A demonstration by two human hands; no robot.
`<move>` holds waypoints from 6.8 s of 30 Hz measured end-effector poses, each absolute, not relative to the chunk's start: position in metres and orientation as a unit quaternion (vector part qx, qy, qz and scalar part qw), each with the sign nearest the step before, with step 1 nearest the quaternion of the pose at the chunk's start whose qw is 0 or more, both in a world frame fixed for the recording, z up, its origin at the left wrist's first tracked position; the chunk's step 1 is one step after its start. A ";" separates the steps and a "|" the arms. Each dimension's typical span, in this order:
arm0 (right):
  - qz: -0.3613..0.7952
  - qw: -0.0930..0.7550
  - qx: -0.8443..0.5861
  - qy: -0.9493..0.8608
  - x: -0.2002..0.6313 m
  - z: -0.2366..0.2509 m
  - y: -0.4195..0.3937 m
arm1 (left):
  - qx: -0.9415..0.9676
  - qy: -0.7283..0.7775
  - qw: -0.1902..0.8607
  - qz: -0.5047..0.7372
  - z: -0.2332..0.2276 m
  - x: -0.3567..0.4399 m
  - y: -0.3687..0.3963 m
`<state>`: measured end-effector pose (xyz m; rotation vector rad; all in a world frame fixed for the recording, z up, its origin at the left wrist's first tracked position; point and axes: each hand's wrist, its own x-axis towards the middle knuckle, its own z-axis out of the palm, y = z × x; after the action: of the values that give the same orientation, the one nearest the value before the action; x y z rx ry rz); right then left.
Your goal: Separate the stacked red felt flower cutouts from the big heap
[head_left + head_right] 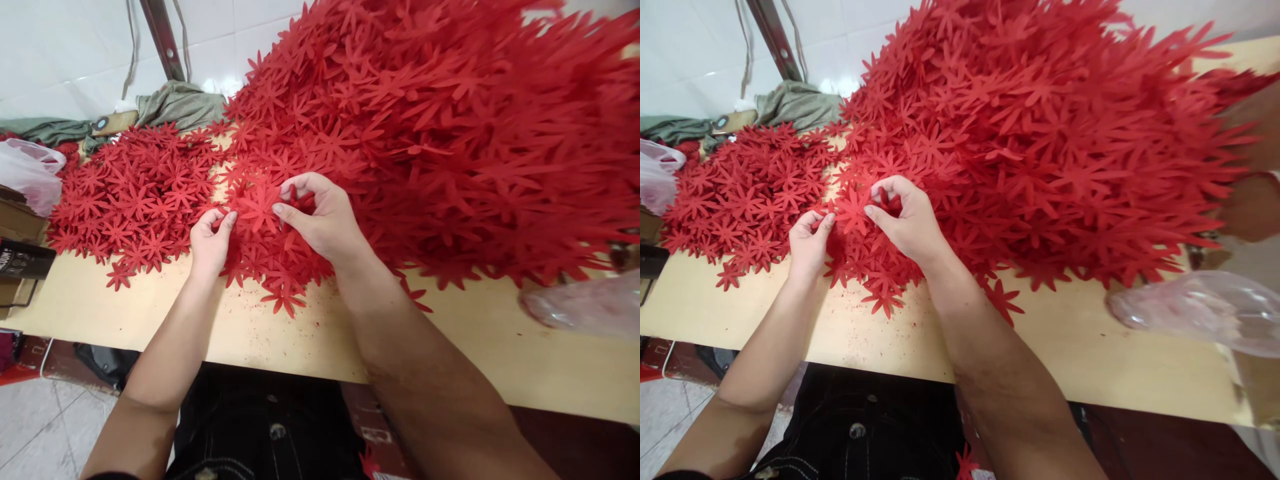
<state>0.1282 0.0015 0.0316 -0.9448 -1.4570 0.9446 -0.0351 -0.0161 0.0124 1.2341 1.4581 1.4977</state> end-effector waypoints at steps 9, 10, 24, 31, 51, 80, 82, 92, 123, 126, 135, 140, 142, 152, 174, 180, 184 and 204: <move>0.374 0.545 -0.402 -0.633 0.126 0.030 0.001 | 0.581 0.562 0.115 0.577 0.012 -0.041 -0.022; 0.370 0.544 -0.404 -0.636 0.126 0.031 0.001 | 0.602 0.546 0.109 0.573 0.015 -0.040 -0.024; 0.401 0.534 -0.416 -0.617 0.135 0.034 0.001 | 0.482 0.521 0.386 0.589 0.021 -0.024 -0.026; 0.407 0.562 -0.439 -0.571 0.144 0.037 0.006 | 0.502 0.577 0.332 0.552 0.014 -0.029 -0.023; 0.452 0.548 -0.429 -0.558 0.138 0.027 0.008 | 0.516 0.530 0.281 0.612 0.015 -0.029 -0.022; 0.455 0.519 -0.418 -0.590 0.111 0.015 -0.001 | 0.506 0.480 0.408 0.589 0.002 -0.006 -0.031; 0.498 0.498 -0.382 -0.598 0.111 0.017 -0.003 | 0.472 0.469 0.433 0.609 0.003 -0.009 -0.029; 0.557 0.468 -0.396 -0.560 0.122 0.022 -0.001 | 0.289 0.469 0.525 0.649 0.019 -0.018 -0.027; 0.551 0.455 -0.380 -0.587 0.120 0.026 -0.003 | 0.391 0.456 0.495 0.629 0.010 -0.015 -0.026; 0.542 0.465 -0.402 -0.572 0.120 0.029 -0.004 | 0.400 0.463 0.480 0.628 0.011 -0.014 -0.027; 0.534 0.481 -0.413 -0.560 0.120 0.030 -0.003 | 0.504 0.386 0.513 0.578 0.019 -0.019 -0.030; 0.516 0.490 -0.409 -0.572 0.119 0.029 -0.004 | 0.493 0.411 0.531 0.553 0.022 -0.018 -0.034; 0.533 0.473 -0.404 -0.574 0.120 0.029 -0.004 | 0.461 0.426 0.530 0.569 0.021 -0.018 -0.032; 0.547 0.425 -0.368 -0.620 0.131 0.037 -0.007 | 0.360 0.445 0.515 0.638 0.017 -0.027 -0.022; 0.571 0.433 -0.357 -0.599 0.127 0.039 -0.009 | 0.356 0.494 0.494 0.620 0.018 -0.023 -0.023; 0.520 0.431 -0.391 -0.625 0.118 0.034 -0.009 | 0.371 0.490 0.500 0.610 0.020 -0.020 -0.027; 0.522 0.467 -0.394 -0.595 0.120 0.033 -0.005 | 0.408 0.475 0.502 0.597 0.018 -0.019 -0.026; 0.525 0.541 -0.397 -0.523 0.137 0.017 0.013 | 0.502 0.487 0.341 0.628 0.010 -0.027 -0.022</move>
<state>0.1371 0.0125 0.0171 -0.9440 -1.2440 1.2486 -0.0271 -0.0223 0.0099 1.3049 1.2676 1.6332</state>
